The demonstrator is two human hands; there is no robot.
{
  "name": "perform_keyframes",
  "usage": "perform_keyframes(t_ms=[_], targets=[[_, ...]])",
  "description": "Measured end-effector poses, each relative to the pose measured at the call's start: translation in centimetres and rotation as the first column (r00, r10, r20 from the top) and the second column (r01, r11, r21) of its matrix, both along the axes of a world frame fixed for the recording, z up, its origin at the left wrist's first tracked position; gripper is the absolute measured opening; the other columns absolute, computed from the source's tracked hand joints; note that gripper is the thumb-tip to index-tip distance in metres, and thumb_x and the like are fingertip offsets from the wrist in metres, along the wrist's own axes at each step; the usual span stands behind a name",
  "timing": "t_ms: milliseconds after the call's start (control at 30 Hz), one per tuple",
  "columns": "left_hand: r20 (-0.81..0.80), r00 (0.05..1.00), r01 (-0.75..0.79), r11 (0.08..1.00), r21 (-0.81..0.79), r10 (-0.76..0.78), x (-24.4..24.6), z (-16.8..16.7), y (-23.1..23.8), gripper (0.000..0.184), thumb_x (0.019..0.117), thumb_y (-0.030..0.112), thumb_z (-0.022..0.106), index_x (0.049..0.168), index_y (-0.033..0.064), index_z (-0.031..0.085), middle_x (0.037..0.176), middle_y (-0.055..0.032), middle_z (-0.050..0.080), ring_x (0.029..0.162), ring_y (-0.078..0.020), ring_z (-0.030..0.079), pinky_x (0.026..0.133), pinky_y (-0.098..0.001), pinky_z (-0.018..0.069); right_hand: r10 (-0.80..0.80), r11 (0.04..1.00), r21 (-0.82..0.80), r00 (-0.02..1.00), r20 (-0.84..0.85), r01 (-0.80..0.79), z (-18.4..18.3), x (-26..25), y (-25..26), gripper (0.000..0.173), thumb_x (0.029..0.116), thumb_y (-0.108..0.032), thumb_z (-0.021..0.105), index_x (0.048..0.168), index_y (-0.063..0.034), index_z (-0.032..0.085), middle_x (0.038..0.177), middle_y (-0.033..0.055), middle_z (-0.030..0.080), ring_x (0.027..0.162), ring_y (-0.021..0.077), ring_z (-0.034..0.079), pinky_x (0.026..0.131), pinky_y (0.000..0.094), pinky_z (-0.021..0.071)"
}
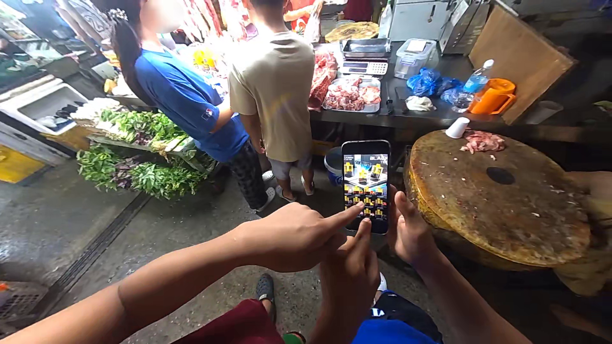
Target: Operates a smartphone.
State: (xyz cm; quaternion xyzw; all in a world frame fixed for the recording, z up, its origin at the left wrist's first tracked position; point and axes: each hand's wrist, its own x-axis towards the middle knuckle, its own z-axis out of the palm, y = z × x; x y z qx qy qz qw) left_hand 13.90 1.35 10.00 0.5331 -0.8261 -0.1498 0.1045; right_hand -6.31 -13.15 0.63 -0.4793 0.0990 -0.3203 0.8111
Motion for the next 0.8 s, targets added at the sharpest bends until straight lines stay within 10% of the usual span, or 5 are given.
perform_keyframes(t_ms=[467,800], targets=[[0.097,0.995,-0.014,0.998,0.062,0.008,-2.5,1.4,-0.7,0.064,0.1098,0.051,0.030,0.162,0.0141,0.030,0.055,0.0019,0.045,0.047,-0.0193,0.048,0.046,-0.0393,0.0400,-0.013,1.000,-0.012,1.000,-0.006,0.013,0.2,-0.5,0.4,0.080,0.1003,-0.061,0.052,0.151,-0.0021,0.033,0.131,0.0093,0.064,0.119,0.0170,0.065,0.103,0.0353,0.0550],[0.117,0.992,0.056,0.986,-0.158,-0.038,-3.1,2.7,0.2,0.059,0.1066,0.036,0.044,0.160,0.0131,0.035,0.051,0.0043,0.040,0.042,-0.0159,0.042,0.042,-0.0355,0.0350,0.015,1.000,0.004,1.000,0.010,-0.016,-0.3,-1.2,0.5,0.079,0.1001,-0.060,0.053,0.150,-0.0024,0.034,0.128,0.0087,0.065,0.115,0.0177,0.066,0.099,0.0360,0.0572]])
